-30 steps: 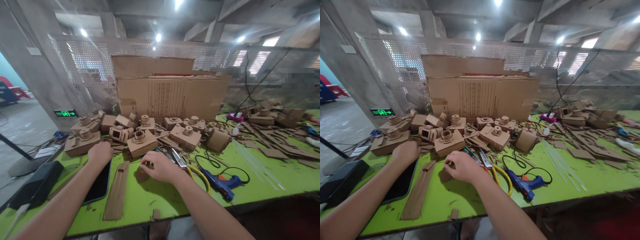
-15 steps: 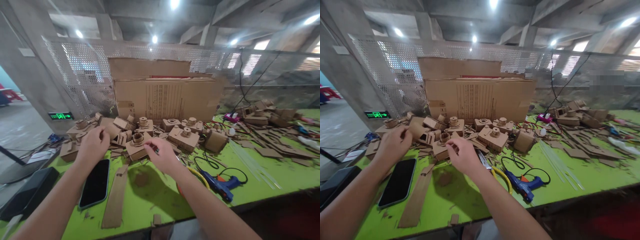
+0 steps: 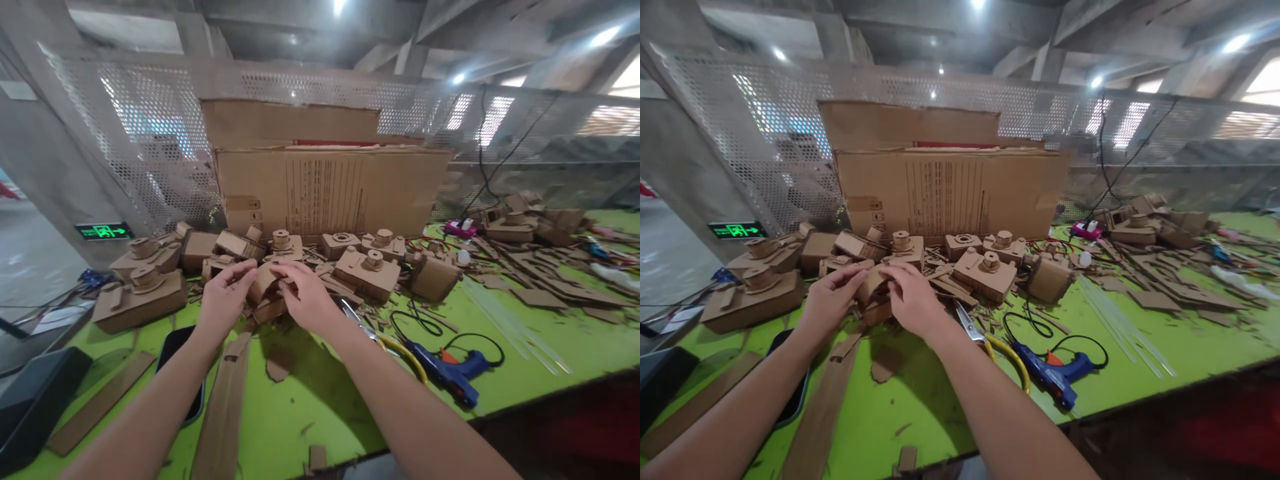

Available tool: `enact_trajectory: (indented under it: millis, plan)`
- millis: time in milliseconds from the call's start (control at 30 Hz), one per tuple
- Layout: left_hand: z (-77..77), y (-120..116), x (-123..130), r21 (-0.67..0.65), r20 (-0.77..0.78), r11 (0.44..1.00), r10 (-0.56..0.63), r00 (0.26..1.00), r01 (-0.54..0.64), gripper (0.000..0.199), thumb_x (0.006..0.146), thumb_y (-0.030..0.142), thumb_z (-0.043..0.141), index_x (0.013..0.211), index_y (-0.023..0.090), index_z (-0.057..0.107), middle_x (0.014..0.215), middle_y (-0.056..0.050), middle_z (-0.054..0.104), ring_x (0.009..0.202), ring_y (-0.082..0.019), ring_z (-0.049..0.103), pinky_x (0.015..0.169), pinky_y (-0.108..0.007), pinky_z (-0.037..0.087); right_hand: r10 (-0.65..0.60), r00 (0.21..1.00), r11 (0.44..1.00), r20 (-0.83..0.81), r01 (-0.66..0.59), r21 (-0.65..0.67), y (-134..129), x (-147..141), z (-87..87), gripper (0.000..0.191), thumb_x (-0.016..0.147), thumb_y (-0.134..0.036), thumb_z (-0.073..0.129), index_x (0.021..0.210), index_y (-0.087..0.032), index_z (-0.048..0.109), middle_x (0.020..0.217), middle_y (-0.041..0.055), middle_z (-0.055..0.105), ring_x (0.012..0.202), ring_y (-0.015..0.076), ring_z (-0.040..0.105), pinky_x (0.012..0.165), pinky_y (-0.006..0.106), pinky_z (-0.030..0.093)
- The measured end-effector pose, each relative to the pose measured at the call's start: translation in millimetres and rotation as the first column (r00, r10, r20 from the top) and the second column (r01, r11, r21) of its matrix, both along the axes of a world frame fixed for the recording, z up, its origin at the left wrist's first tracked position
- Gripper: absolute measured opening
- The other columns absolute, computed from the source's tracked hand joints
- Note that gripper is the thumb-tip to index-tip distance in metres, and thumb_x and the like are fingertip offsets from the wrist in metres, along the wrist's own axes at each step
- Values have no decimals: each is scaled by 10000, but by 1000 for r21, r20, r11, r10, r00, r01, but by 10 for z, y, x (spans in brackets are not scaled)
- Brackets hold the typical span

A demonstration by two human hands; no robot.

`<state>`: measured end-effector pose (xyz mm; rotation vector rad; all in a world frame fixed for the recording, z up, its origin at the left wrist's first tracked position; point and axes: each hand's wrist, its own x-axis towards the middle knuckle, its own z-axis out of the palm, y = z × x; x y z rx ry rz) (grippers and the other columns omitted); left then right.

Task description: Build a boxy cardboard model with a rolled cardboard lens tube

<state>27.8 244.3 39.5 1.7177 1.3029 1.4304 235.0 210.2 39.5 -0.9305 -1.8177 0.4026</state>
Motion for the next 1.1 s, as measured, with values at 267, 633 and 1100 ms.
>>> enact_trajectory:
  millis: [267,633,1100]
  plan:
    - [6,-69,80,30,21,999,-29,999,28,665,878,700,767,1228,137,813,1112,-151,853,951,-278,800,884,-411,661,-90,987,994,-131,97,51,34,8,-25,322,1018,-95,560,1190,-232,795,1259,121,745,1173,239,736,1057,404,632]
    - [27,-149,100,150,-181,982,-88,980,116,724,776,687,868,1331,230,784,1498,-153,691,1399,-360,663,1172,-505,576,-155,972,984,-177,168,59,227,-32,-101,375,1051,-128,569,1223,-273,869,1219,104,744,1164,229,738,1112,384,589]
    - [-119,-64,83,137,-309,990,8,951,36,604,968,585,688,1425,191,717,1485,-169,735,1375,-355,694,1217,-526,524,-97,994,995,-48,95,-44,160,-60,-128,394,1076,-248,594,1434,-182,745,1468,145,762,1384,288,722,1240,451,531]
